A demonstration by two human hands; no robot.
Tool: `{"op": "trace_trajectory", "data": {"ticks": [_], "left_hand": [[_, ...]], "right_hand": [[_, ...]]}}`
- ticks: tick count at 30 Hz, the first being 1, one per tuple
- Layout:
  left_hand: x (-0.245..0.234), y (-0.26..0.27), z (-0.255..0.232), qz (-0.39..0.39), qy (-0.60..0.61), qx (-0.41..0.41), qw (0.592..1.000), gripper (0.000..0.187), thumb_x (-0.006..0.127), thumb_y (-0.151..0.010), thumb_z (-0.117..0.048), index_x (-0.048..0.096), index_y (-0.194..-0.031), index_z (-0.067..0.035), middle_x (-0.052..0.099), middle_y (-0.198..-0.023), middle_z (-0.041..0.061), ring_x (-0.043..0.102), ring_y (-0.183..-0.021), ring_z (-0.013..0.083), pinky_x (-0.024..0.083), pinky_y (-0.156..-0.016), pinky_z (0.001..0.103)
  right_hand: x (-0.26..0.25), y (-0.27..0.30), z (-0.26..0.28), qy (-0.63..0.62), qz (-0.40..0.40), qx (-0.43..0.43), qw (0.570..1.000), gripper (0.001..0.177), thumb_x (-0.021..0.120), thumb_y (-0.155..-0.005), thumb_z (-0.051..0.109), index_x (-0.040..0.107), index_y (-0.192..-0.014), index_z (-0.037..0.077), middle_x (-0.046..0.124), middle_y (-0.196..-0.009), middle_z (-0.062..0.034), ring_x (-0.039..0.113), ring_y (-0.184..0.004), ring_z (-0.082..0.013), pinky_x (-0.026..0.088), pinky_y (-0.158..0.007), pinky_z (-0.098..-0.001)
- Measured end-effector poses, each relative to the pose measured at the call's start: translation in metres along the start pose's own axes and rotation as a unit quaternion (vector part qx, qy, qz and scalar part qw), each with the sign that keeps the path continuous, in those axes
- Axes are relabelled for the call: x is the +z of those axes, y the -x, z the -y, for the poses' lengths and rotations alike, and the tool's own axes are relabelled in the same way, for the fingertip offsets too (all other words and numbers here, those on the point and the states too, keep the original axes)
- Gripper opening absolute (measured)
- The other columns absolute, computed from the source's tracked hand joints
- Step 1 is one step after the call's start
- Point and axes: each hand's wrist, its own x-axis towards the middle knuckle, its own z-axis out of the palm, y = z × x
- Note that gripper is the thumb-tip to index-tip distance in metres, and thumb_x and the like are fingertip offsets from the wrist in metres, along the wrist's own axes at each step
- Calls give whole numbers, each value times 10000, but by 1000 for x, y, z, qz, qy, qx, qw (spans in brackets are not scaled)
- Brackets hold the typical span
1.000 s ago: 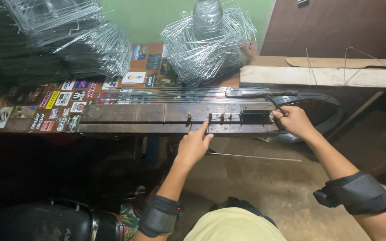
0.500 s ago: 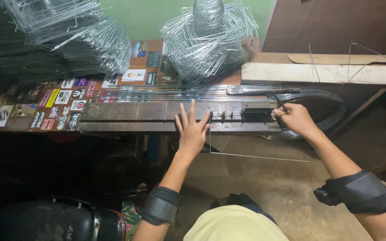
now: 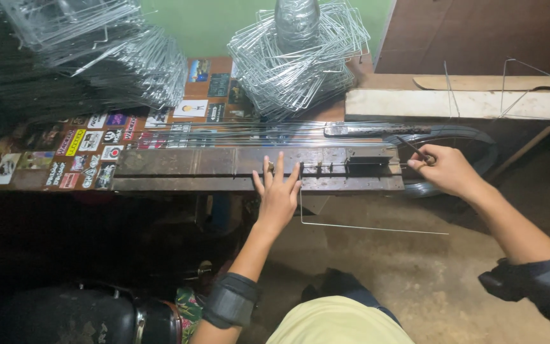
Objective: Shaping thin metal wires into rectangular frames using a manual bending tool.
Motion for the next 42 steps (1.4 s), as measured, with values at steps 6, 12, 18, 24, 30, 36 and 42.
{"op": "trace_trajectory", "data": {"ticks": [6, 12, 18, 24, 30, 36, 42], "left_hand": [[4, 1, 6, -13, 22, 10, 1000, 430, 641, -979, -256, 640, -1405, -193, 322, -1659, 150, 213, -1525, 462, 64, -1168, 716], [-8, 1, -2, 6, 6, 13, 1000, 444, 633, -978, -251, 625, -1418, -195, 355, -1643, 100, 217, -1531, 450, 67, -1169, 707], [-16, 1, -8, 8, -26, 22, 999, 454, 612, -980, -280, 618, -1421, -177, 360, -1636, 102, 224, -1522, 452, 93, -1170, 707], [-8, 2, -10, -34, -42, 14, 998, 424, 602, -978, -297, 653, -1384, -186, 438, -1603, 85, 284, -1506, 434, 130, -1183, 683], [-2, 2, -10, -62, -51, 8, 997, 395, 611, -970, -299, 681, -1344, -190, 472, -1579, 78, 316, -1500, 424, 149, -1182, 680], [-1, 1, -14, -74, -51, -1, 996, 374, 594, -981, -291, 706, -1320, -180, 489, -1571, 76, 328, -1499, 415, 163, -1185, 679], [0, 0, -13, -76, -53, -4, 996, 373, 594, -976, -292, 716, -1309, -177, 498, -1562, 67, 342, -1493, 408, 165, -1186, 674]], "right_hand": [[-57, 2, 23, 184, 90, -5, 979, 323, 693, -977, 319, 702, -905, 4, 691, -779, -237, 643, -672, -393, 542, -676, -441], [-70, -35, -21, 338, 122, -216, 908, 246, 699, -793, 322, 719, -737, 83, 712, -702, -150, 700, -762, -389, 561, -696, -518], [-63, -66, 5, 495, 165, -164, 837, 376, 591, -957, 449, 747, -737, 187, 722, -714, -89, 721, -733, -333, 594, -713, -463], [-43, -105, 3, 541, 164, -275, 777, 240, 687, -809, 362, 742, -690, 161, 728, -697, -78, 733, -721, -280, 569, -744, -416], [-36, -131, 22, 579, 154, -302, 742, 214, 683, -797, 319, 735, -661, 163, 736, -737, -68, 735, -751, -250, 543, -732, -381], [-24, -154, 25, 601, 175, -325, 709, 217, 649, -853, 253, 737, -667, 184, 745, -759, -53, 734, -784, -219, 523, -736, -375], [-27, -154, 36, 596, 209, -337, 698, 197, 646, -840, 292, 721, -693, 183, 737, -766, -36, 723, -787, -223, 506, -742, -371]]}}
